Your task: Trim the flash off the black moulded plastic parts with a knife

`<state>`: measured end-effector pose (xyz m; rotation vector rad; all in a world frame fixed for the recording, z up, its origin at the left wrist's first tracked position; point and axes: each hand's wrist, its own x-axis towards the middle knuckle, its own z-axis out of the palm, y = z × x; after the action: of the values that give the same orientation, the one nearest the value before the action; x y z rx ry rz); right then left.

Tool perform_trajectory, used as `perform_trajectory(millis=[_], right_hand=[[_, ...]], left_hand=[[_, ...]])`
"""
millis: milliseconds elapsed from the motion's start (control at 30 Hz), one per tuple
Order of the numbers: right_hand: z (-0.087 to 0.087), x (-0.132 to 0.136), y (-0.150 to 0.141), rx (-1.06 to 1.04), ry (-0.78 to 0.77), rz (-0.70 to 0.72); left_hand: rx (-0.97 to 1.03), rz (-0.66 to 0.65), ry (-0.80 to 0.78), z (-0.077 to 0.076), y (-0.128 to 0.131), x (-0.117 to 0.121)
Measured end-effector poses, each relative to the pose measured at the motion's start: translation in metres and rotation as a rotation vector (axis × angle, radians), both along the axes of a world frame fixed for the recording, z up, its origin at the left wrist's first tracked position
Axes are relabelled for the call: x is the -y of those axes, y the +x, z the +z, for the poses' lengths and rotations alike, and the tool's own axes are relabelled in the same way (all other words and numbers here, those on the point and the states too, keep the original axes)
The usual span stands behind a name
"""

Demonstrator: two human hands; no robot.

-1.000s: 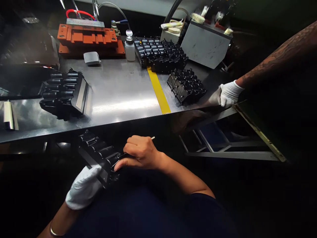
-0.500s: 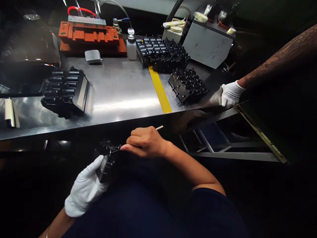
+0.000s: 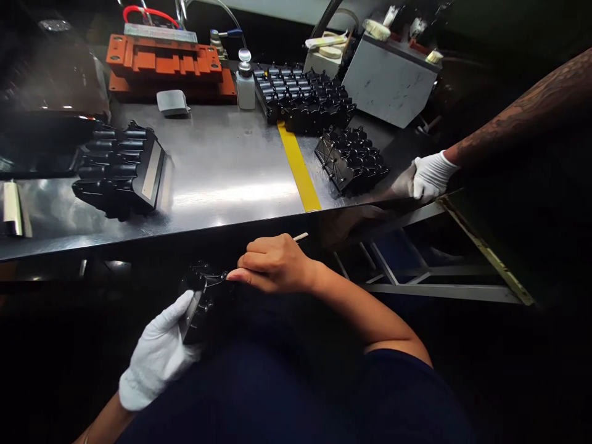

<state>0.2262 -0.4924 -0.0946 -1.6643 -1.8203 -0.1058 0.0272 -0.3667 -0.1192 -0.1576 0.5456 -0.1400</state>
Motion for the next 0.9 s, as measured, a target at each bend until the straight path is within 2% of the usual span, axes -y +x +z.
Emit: perform_trajectory(millis=[100, 200, 333, 467, 533, 567, 600, 633, 733, 767, 833, 900], right_hand=[[-0.001, 0.0, 0.0, 0.026, -0.04, -0.012], [-0.001, 0.001, 0.003, -0.05, -0.121, 0.067], [0.003, 0.005, 0.011, -0.305, -0.32, 0.234], [0.007, 0.01, 0.021, -0.594, -0.637, 0.456], [0.007, 0.012, 0.023, -0.709, -0.761, 0.583], [0.005, 0.012, 0.022, -0.762, -0.774, 0.591], [0.002, 0.012, 0.019, -0.813, -0.746, 0.533], [-0.001, 0.011, 0.015, -0.861, -0.668, 0.409], [-0.016, 0.004, -0.006, -0.933, -0.299, -0.084], [-0.021, 0.001, -0.014, -0.951, -0.202, -0.182], [-0.03, -0.006, -0.031, -1.018, -0.082, -0.263], [-0.036, -0.01, -0.045, -1.092, -0.027, -0.297]], left_hand=[[-0.044, -0.003, 0.004, -0.002, 0.0, -0.001], [-0.083, -0.017, 0.021, -0.003, -0.002, 0.0], [-0.059, -0.054, 0.06, -0.002, -0.002, 0.006], [0.039, -0.162, 0.059, -0.002, 0.002, 0.011], [0.078, -0.142, 0.028, -0.002, 0.003, 0.009], [0.092, -0.093, 0.008, -0.003, 0.003, 0.007], [0.106, -0.032, -0.01, -0.003, 0.003, 0.003], [0.121, 0.026, -0.023, -0.004, 0.003, 0.0], [0.173, 0.127, -0.008, -0.007, 0.002, -0.007], [0.188, 0.138, 0.01, -0.008, 0.001, -0.008], [0.209, 0.158, 0.053, -0.01, 0.001, -0.008], [0.223, 0.176, 0.094, -0.011, 0.001, -0.007]])
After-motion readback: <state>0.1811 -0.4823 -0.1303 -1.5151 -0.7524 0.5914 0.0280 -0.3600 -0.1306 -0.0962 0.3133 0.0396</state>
